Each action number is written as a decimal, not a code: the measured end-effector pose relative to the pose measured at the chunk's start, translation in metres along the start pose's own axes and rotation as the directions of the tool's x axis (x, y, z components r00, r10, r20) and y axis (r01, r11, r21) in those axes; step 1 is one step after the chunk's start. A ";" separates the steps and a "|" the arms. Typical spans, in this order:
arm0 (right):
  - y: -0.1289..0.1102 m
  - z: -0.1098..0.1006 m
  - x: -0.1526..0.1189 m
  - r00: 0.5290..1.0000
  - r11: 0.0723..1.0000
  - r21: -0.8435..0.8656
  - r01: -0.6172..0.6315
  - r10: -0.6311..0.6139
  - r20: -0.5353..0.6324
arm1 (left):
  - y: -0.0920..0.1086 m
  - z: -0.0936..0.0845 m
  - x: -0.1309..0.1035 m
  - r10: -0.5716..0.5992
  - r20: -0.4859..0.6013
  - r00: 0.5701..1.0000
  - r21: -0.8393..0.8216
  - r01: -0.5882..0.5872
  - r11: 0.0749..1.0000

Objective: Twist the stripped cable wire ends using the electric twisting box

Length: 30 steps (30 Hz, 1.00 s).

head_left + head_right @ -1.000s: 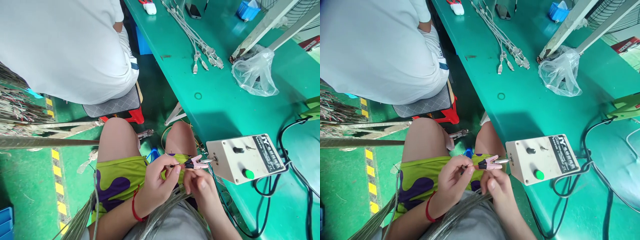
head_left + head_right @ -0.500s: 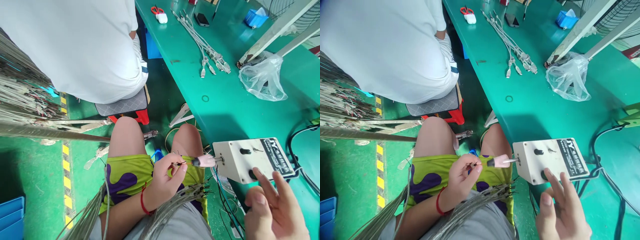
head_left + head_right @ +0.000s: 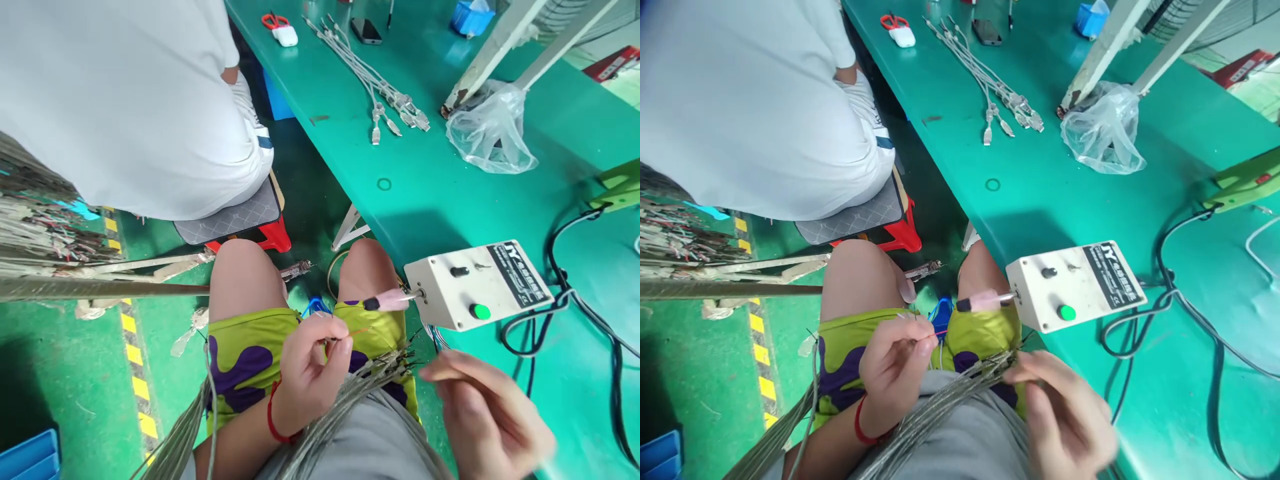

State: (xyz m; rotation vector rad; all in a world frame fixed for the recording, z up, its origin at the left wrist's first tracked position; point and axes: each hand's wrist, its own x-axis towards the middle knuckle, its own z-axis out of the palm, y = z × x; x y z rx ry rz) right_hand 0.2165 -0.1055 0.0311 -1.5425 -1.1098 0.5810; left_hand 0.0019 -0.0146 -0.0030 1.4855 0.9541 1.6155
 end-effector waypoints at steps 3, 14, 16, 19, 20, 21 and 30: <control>-0.022 0.035 -0.001 0.945 0.919 0.288 -0.270 0.195 0.264 | 0.009 -0.001 0.001 0.107 0.122 0.987 0.004 -0.108 0.994; -0.039 0.065 0.006 0.790 0.503 0.609 -0.613 0.415 0.451 | 0.021 0.006 -0.001 0.226 0.281 0.933 0.065 -0.253 0.965; -0.041 0.066 0.007 0.764 0.452 0.617 -0.644 0.422 0.488 | 0.021 0.007 -0.001 0.244 0.273 0.931 0.049 -0.267 0.962; -0.042 0.068 0.008 0.742 0.401 0.627 -0.668 0.420 0.523 | 0.020 0.006 -0.002 0.241 0.268 0.933 0.039 -0.261 0.965; -0.041 0.068 0.007 0.741 0.396 0.628 -0.670 0.416 0.527 | 0.020 0.006 -0.003 0.237 0.267 0.934 0.041 -0.257 0.966; -0.041 0.069 0.007 0.740 0.397 0.626 -0.671 0.414 0.530 | 0.019 0.006 -0.003 0.234 0.264 0.936 0.044 -0.254 0.966; -0.037 0.074 0.010 0.757 0.452 0.607 -0.654 0.396 0.520 | 0.016 0.001 0.000 0.188 0.263 0.946 0.075 -0.214 0.974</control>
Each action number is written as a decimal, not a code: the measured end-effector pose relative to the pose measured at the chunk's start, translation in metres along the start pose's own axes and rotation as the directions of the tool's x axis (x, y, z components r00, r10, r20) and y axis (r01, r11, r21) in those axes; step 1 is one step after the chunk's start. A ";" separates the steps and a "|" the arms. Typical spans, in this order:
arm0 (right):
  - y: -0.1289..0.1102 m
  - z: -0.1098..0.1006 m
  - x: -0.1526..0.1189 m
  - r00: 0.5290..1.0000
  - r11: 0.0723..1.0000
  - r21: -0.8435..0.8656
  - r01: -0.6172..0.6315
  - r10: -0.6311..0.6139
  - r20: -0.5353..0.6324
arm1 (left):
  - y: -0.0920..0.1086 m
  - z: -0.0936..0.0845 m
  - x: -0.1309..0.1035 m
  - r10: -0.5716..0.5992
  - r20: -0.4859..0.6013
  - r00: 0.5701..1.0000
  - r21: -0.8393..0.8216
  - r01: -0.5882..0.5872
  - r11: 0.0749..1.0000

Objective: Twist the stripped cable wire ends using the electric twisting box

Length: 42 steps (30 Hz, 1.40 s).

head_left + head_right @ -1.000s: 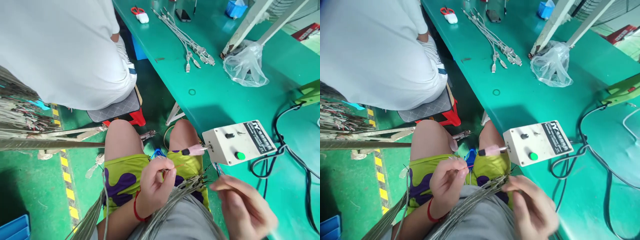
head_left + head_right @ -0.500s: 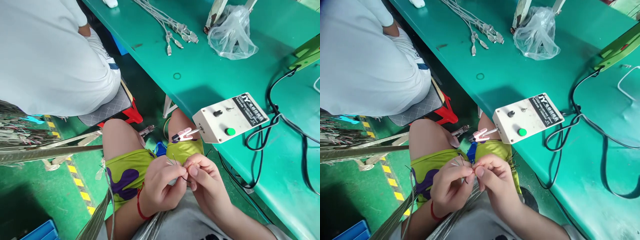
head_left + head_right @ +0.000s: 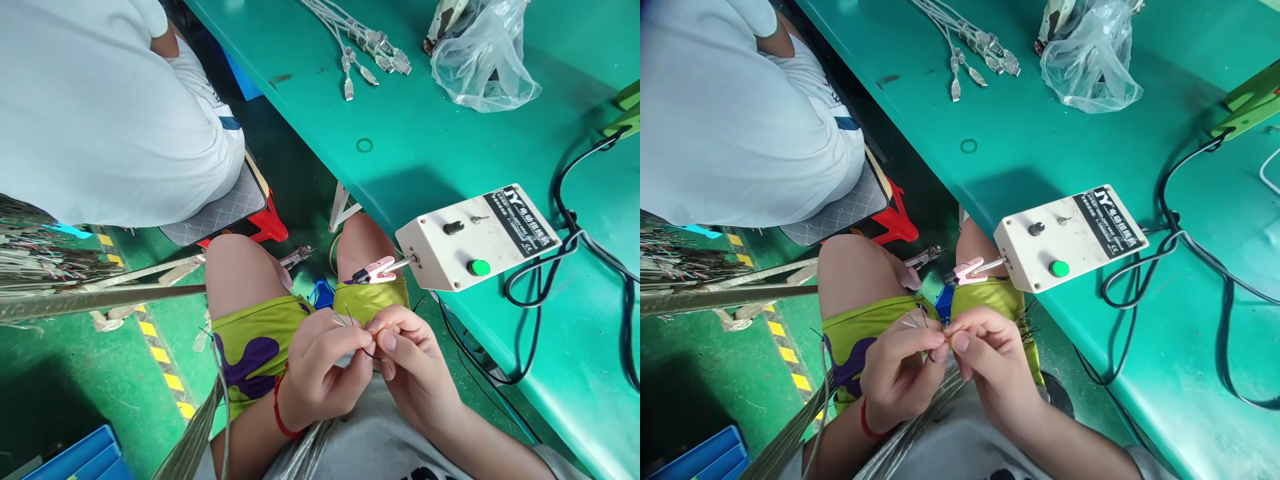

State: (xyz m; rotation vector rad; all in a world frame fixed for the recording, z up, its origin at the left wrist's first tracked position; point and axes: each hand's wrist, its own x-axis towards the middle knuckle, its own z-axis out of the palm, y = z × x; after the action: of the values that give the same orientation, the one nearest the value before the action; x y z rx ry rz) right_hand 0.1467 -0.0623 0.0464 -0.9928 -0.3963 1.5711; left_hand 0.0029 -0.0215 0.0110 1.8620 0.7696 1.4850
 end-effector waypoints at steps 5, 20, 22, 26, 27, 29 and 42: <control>0.010 -0.011 0.012 1.000 0.991 -0.129 0.022 -0.024 -0.013 | -0.007 -0.003 -0.004 -0.070 -0.011 0.997 -0.027 0.070 0.997; -0.003 -0.009 0.058 1.000 0.985 0.171 0.006 -0.005 -0.005 | -0.039 -0.003 -0.003 -0.326 -0.069 0.943 -0.183 0.309 0.933; 0.000 -0.011 0.060 1.000 0.988 0.153 0.011 -0.013 0.011 | -0.041 -0.002 -0.001 -0.336 -0.068 0.940 -0.181 0.319 0.930; 0.000 -0.013 0.062 1.000 0.991 0.135 0.012 -0.011 -0.012 | -0.042 -0.001 0.001 -0.340 -0.048 0.939 -0.164 0.328 0.930; -0.001 -0.013 0.062 1.000 0.992 0.128 0.013 -0.010 -0.026 | -0.043 -0.001 0.001 -0.339 -0.044 0.940 -0.159 0.328 0.931; -0.002 -0.013 0.061 0.999 0.994 0.104 0.016 -0.011 -0.050 | -0.044 0.001 0.001 -0.338 -0.042 0.940 -0.154 0.328 0.932; -0.001 -0.023 0.060 0.998 0.999 -0.044 0.006 -0.009 -0.067 | -0.047 0.005 0.000 -0.310 -0.039 0.950 -0.168 0.300 0.939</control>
State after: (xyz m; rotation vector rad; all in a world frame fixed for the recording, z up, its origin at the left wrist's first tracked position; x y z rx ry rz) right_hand 0.1667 -0.0125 0.0112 -1.0741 -0.3888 1.5239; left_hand 0.0051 0.0074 -0.0258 1.5042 0.8971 1.3689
